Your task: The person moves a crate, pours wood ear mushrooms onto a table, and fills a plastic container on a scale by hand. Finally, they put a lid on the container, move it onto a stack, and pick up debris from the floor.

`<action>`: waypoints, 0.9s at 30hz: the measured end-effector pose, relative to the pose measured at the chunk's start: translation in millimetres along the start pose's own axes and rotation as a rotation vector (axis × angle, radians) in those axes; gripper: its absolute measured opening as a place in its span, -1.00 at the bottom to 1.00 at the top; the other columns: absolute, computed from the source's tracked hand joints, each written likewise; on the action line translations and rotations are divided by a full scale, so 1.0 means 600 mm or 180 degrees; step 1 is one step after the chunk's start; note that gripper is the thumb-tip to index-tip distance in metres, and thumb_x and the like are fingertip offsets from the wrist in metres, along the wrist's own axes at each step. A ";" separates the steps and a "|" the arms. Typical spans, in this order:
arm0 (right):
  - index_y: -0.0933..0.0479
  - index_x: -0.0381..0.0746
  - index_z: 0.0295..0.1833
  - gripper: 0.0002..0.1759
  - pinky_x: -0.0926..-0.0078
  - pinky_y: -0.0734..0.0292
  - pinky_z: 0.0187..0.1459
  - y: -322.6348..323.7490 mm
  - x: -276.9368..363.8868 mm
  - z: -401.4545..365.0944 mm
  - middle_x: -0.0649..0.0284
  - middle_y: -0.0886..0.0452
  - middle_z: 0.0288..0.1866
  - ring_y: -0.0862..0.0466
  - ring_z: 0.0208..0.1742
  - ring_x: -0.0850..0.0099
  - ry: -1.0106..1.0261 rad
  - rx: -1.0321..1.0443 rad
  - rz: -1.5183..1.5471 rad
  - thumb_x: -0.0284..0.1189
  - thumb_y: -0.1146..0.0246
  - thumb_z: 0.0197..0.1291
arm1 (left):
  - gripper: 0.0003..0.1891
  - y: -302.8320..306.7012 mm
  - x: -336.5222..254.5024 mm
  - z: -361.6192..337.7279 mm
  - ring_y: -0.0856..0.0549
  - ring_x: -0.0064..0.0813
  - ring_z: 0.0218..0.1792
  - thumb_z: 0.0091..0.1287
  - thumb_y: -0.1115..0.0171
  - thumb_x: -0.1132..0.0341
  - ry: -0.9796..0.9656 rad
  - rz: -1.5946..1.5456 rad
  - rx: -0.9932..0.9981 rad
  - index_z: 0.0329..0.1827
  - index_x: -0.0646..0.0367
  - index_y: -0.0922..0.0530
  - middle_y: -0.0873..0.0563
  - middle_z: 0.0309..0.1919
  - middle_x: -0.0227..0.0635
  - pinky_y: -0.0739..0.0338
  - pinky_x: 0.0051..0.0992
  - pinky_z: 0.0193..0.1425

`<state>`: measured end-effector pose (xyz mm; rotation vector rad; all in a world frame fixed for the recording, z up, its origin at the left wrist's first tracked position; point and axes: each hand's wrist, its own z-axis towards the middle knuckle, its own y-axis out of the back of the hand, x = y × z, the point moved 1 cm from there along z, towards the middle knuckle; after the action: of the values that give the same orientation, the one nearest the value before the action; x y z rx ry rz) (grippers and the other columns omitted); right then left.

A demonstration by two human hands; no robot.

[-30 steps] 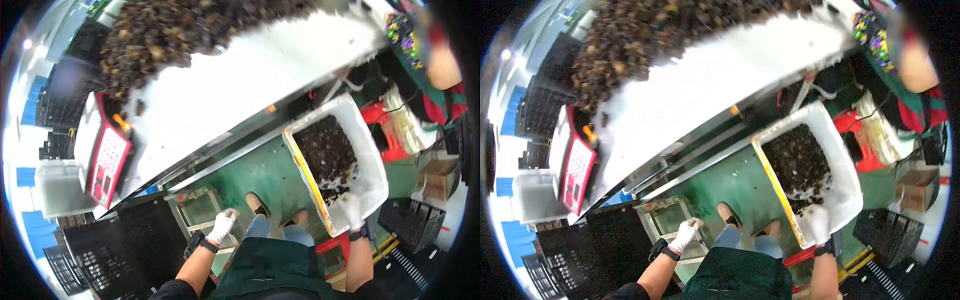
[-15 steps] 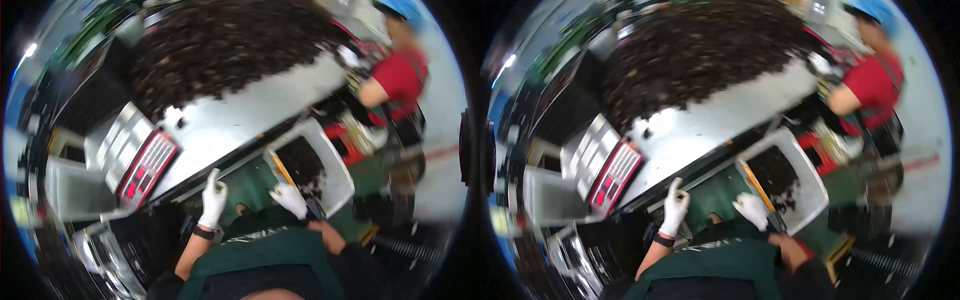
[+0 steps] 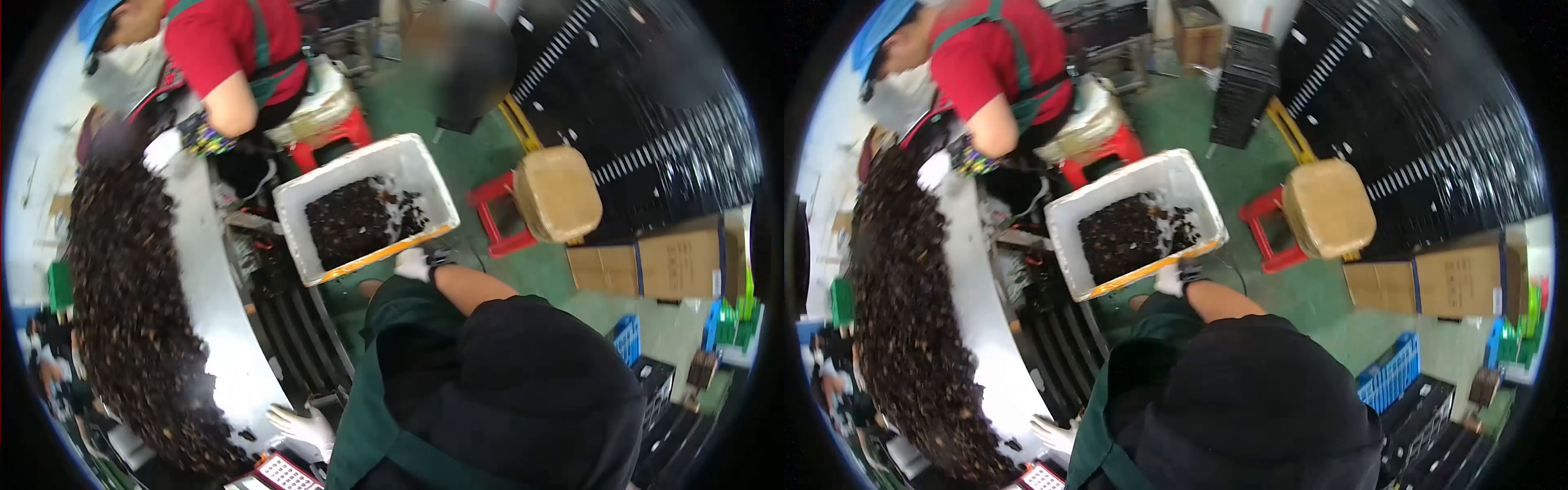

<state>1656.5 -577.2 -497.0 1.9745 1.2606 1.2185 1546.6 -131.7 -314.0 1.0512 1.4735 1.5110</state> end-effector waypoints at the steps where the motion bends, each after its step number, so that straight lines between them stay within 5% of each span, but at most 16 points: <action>1: -0.70 -0.32 -0.34 -0.64 0.09 -0.58 -0.27 -0.034 -0.092 -0.027 -0.11 -0.68 -0.38 -0.74 -0.24 0.03 -0.0491 -0.0173 0.0232 -0.25 -0.13 0.07 | -0.03 -0.013 0.003 -0.002 -0.09 0.06 0.56 0.16 -0.37 0.18 -0.0106 0.0169 -0.0162 0.60 0.20 -0.01 -0.07 0.56 0.09 -0.03 0.10 0.53; 4: -0.68 -0.25 -0.33 -0.72 0.21 -0.59 -0.17 -0.069 -0.320 -0.202 0.02 -0.73 -0.32 -0.74 -0.25 0.12 -0.2345 -0.1390 0.1319 -0.26 -0.19 0.09 | -0.04 -0.017 0.001 -0.004 -0.09 -0.01 0.57 0.22 -0.32 0.15 -0.0130 0.0645 -0.0112 0.60 0.22 0.03 -0.07 0.56 0.06 -0.03 0.13 0.51; 6: -0.69 -0.29 -0.29 -0.69 0.29 -0.60 -0.13 0.001 -0.368 -0.321 0.06 -0.74 -0.35 -0.75 -0.22 0.23 -0.3702 -0.1732 0.1643 -0.24 -0.29 0.10 | -0.07 0.005 -0.016 -0.006 -0.10 -0.01 0.56 0.24 -0.29 0.17 -0.0023 0.0944 0.0123 0.60 0.22 0.03 -0.08 0.56 0.04 -0.06 0.11 0.51; 9: -0.47 -0.18 0.10 -0.44 0.14 -0.55 0.02 -0.016 -0.492 -0.417 0.04 -0.55 0.05 -0.60 0.07 0.14 -0.4629 -0.2909 0.2839 0.00 -0.23 0.15 | -0.12 0.002 -0.015 -0.007 -0.14 -0.01 0.54 0.26 -0.27 0.22 -0.0100 0.0952 0.0021 0.59 0.23 0.00 -0.13 0.53 0.05 -0.12 0.05 0.51; 12: -0.25 -0.08 0.50 -0.10 0.00 -0.49 0.17 -0.041 -0.577 -0.442 0.02 -0.36 0.45 -0.44 0.37 0.05 -0.4409 -0.3327 0.4904 0.24 -0.18 0.21 | -0.19 0.008 -0.001 -0.005 -0.15 0.08 0.52 0.18 -0.13 0.48 -0.0464 0.0573 -0.0156 0.55 0.30 -0.06 -0.14 0.51 0.12 -0.12 -0.02 0.54; 14: -0.26 -0.01 0.49 -0.16 -0.07 -0.45 0.21 -0.056 -0.617 -0.442 0.07 -0.18 0.56 -0.27 0.48 -0.02 -0.3293 -0.3052 0.5662 0.25 -0.12 0.23 | -0.17 -0.004 0.035 0.011 -0.13 0.12 0.52 0.12 -0.10 0.54 -0.0515 0.0248 0.0007 0.54 0.37 -0.06 -0.15 0.50 0.20 -0.04 -0.05 0.58; 16: -0.19 0.08 0.50 -0.16 -0.15 -0.42 0.23 -0.044 -0.629 -0.434 0.26 -0.26 0.51 -0.28 0.46 0.02 -0.3672 -0.3365 0.6279 0.23 -0.19 0.23 | -0.10 0.013 0.021 0.013 -0.10 0.18 0.52 0.02 -0.14 0.51 -0.0617 0.0135 0.0185 0.53 0.45 -0.02 -0.14 0.48 0.29 0.05 -0.07 0.62; 19: -0.28 0.11 0.39 -0.29 -0.20 -0.46 0.18 -0.026 -0.627 -0.425 0.28 -0.34 0.40 -0.37 0.35 0.11 -0.3803 -0.3679 0.6440 0.18 -0.22 0.22 | -0.05 0.007 0.038 0.021 -0.09 0.21 0.52 0.00 -0.23 0.43 -0.0673 0.0192 0.0274 0.53 0.43 -0.01 -0.13 0.48 0.28 0.07 -0.04 0.62; 21: -0.31 0.18 0.38 -0.32 -0.12 -0.45 0.17 -0.036 -0.642 -0.418 0.37 -0.38 0.39 -0.38 0.34 0.16 -0.3498 -0.3614 0.6805 0.23 -0.17 0.24 | -0.03 0.003 0.025 0.019 -0.08 0.19 0.53 0.02 -0.27 0.42 -0.0585 0.0008 0.0121 0.54 0.42 0.01 -0.12 0.49 0.28 0.07 -0.08 0.62; 24: -0.40 0.20 0.32 -0.32 0.14 -0.45 0.13 -0.073 -0.650 -0.419 0.47 -0.49 0.34 -0.44 0.31 0.27 -0.3862 -0.3726 0.6512 0.29 -0.18 0.19 | -0.04 0.013 0.016 0.022 -0.05 0.13 0.55 0.02 -0.28 0.47 -0.0282 0.0212 0.0383 0.54 0.41 0.00 -0.06 0.51 0.26 0.11 -0.13 0.63; 27: -0.53 0.20 0.15 -0.52 0.26 -0.46 -0.02 -0.090 -0.664 -0.429 0.60 -0.65 0.12 -0.55 0.15 0.44 -0.3988 -0.3975 0.6436 0.19 -0.22 0.25 | -0.07 0.007 0.010 0.023 -0.06 0.15 0.55 0.05 -0.27 0.44 -0.0165 0.0072 0.0299 0.52 0.44 -0.02 -0.09 0.50 0.28 0.09 -0.10 0.62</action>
<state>1337.7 -922.0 -582.5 1.6020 -2.0032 0.4399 1557.1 -121.6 -309.6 1.1572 1.5134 1.4313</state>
